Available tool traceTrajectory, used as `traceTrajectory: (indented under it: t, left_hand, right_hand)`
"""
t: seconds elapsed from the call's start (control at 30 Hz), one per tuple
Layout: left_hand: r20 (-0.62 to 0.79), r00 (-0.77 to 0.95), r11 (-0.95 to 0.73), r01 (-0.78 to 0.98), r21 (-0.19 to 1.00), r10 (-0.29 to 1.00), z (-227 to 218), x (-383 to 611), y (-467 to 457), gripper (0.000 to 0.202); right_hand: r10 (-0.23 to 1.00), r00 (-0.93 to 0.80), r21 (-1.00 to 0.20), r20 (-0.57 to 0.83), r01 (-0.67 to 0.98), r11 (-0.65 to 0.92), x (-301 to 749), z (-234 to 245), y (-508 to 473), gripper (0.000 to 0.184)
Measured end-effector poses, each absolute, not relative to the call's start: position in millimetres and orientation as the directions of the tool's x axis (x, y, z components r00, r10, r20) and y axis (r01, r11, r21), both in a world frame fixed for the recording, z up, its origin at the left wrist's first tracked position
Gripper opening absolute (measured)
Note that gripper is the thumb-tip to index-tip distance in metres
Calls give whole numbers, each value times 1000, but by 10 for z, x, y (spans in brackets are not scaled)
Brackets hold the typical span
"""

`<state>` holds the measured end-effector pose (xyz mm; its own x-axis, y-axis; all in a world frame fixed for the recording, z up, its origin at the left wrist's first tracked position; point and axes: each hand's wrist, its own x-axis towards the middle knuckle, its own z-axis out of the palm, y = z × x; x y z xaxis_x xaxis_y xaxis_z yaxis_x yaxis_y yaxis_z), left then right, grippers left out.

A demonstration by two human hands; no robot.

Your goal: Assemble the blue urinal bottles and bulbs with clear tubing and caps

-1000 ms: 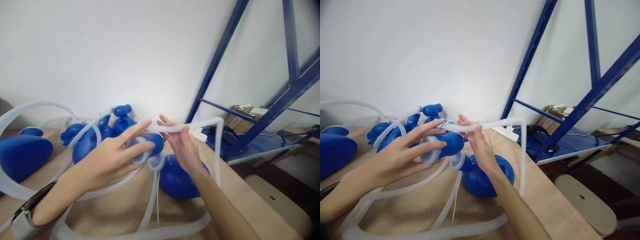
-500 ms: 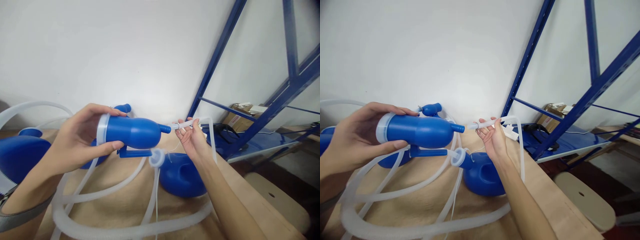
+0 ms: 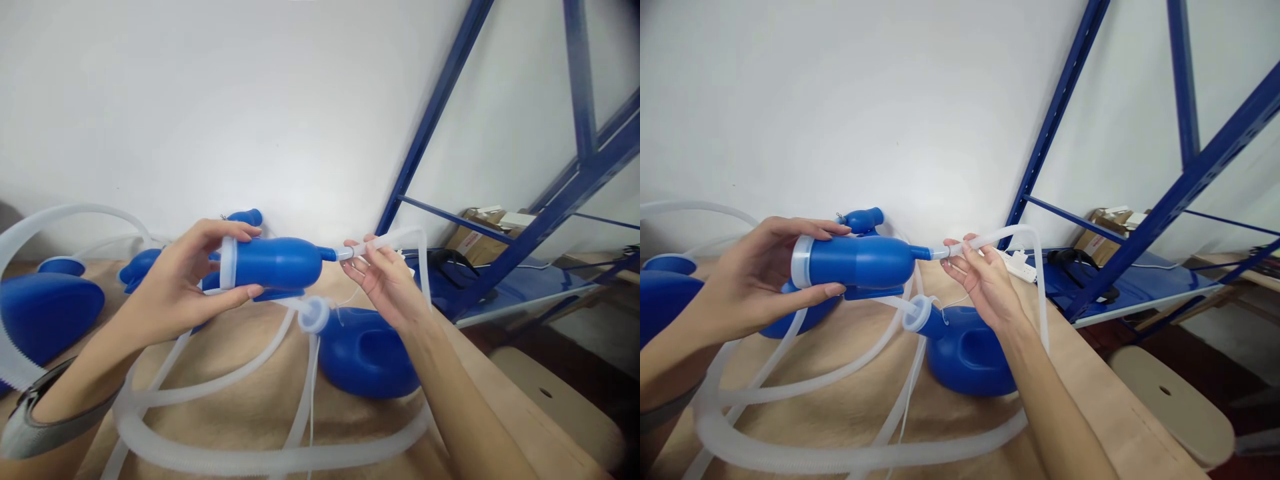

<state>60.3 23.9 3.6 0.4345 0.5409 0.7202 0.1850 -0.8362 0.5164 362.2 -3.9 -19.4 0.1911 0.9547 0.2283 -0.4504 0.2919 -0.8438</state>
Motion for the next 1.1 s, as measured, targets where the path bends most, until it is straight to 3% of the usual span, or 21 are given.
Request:
traceTrajectory:
  t: [0.17, 0.3, 0.5, 0.77, 1.1]
  left_hand:
    - [708, 405, -811, 195, 552, 579, -3, 618, 254, 50]
    - [558, 410, -683, 294, 668, 722, -12, 616, 295, 76]
    - [367, 391, -524, 454, 720, 844, 76, 634, 282, 72]
    - [384, 421, -561, 476, 677, 822, 103, 641, 241, 66]
    - [362, 420, -523, 380, 763, 833, 88, 684, 212, 63]
  right_hand:
    - [959, 185, -860, 217, -428, 277, 3621, -190, -56, 38]
    - [950, 234, -834, 206, -465, 295, 3575, -205, -27, 45]
    - [936, 268, -805, 230, -488, 338, 3513, -218, -29, 45]
    - [942, 252, -796, 222, -511, 324, 3505, -260, -30, 37]
    - [923, 296, -832, 246, -424, 358, 3497, -263, -35, 43]
